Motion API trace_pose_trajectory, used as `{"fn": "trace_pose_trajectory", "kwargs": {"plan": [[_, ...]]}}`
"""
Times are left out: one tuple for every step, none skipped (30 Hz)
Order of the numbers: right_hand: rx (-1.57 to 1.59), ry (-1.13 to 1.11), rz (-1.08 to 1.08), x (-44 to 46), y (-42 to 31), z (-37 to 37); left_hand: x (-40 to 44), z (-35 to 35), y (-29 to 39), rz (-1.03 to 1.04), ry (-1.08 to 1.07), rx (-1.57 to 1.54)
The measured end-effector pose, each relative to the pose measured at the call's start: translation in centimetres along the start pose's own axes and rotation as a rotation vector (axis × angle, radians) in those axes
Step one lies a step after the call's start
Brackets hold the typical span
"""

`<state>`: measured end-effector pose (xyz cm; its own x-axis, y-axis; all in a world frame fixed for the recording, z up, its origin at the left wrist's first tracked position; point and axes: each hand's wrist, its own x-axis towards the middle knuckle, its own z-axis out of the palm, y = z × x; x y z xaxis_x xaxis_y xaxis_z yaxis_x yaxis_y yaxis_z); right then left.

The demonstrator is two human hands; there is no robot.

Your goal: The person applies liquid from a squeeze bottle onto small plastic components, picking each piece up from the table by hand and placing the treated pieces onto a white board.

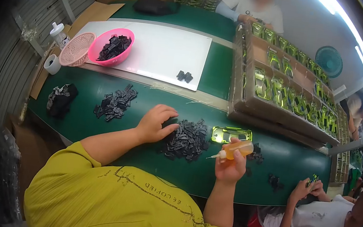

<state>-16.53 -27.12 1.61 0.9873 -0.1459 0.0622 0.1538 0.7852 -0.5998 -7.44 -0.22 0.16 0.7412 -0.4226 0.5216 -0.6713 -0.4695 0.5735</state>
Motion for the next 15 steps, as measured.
{"fn": "trace_pose_trajectory", "kwargs": {"plan": [[-0.017, 0.003, -0.006, 0.08, -0.06, 0.04, -0.09, 0.0, 0.07, 0.002, -0.002, -0.002], [-0.014, -0.001, -0.007, 0.21, -0.05, 0.04, -0.14, 0.03, 0.02, 0.004, -0.002, -0.002], [-0.01, -0.002, -0.006, 0.18, 0.01, 0.02, -0.17, 0.04, 0.03, 0.004, -0.004, -0.002], [-0.005, -0.005, -0.005, 0.24, 0.06, 0.05, -0.1, 0.01, 0.03, 0.007, 0.002, -0.002], [-0.006, 0.009, 0.003, 0.17, 0.11, 0.08, -0.22, -0.01, 0.08, 0.006, 0.005, -0.002], [-0.012, 0.01, 0.0, 0.16, 0.17, 0.12, -0.24, -0.03, 0.1, 0.005, 0.007, -0.003], [-0.018, 0.013, -0.004, 0.14, 0.23, 0.14, -0.16, -0.05, 0.09, 0.01, 0.012, 0.0], [-0.023, 0.019, -0.007, 0.03, 0.27, 0.13, -0.14, -0.03, 0.07, 0.013, 0.016, 0.002], [-0.006, 0.029, -0.008, -0.08, 0.25, 0.25, -0.29, 0.03, 0.09, 0.012, 0.014, 0.003], [0.013, 0.043, -0.009, -0.01, 0.18, 0.55, -0.27, 0.01, 0.08, 0.019, 0.016, 0.007], [0.031, 0.064, -0.01, -0.02, 0.14, 0.75, -0.12, -0.09, 0.1, 0.024, 0.013, 0.009], [0.029, 0.068, 0.0, 0.0, 0.06, 0.66, -0.16, -0.13, 0.17, 0.023, 0.002, 0.006], [0.043, 0.074, 0.007, 0.13, -0.06, 0.68, -0.13, -0.14, 0.3, 0.021, 0.009, 0.015], [0.055, 0.088, 0.014, 0.13, -0.25, 0.65, -0.21, 0.07, 0.08, 0.017, 0.014, 0.009], [0.062, 0.098, 0.002, 0.12, -0.41, 0.61, -0.26, 0.09, 0.01, 0.021, 0.011, 0.012]]}}
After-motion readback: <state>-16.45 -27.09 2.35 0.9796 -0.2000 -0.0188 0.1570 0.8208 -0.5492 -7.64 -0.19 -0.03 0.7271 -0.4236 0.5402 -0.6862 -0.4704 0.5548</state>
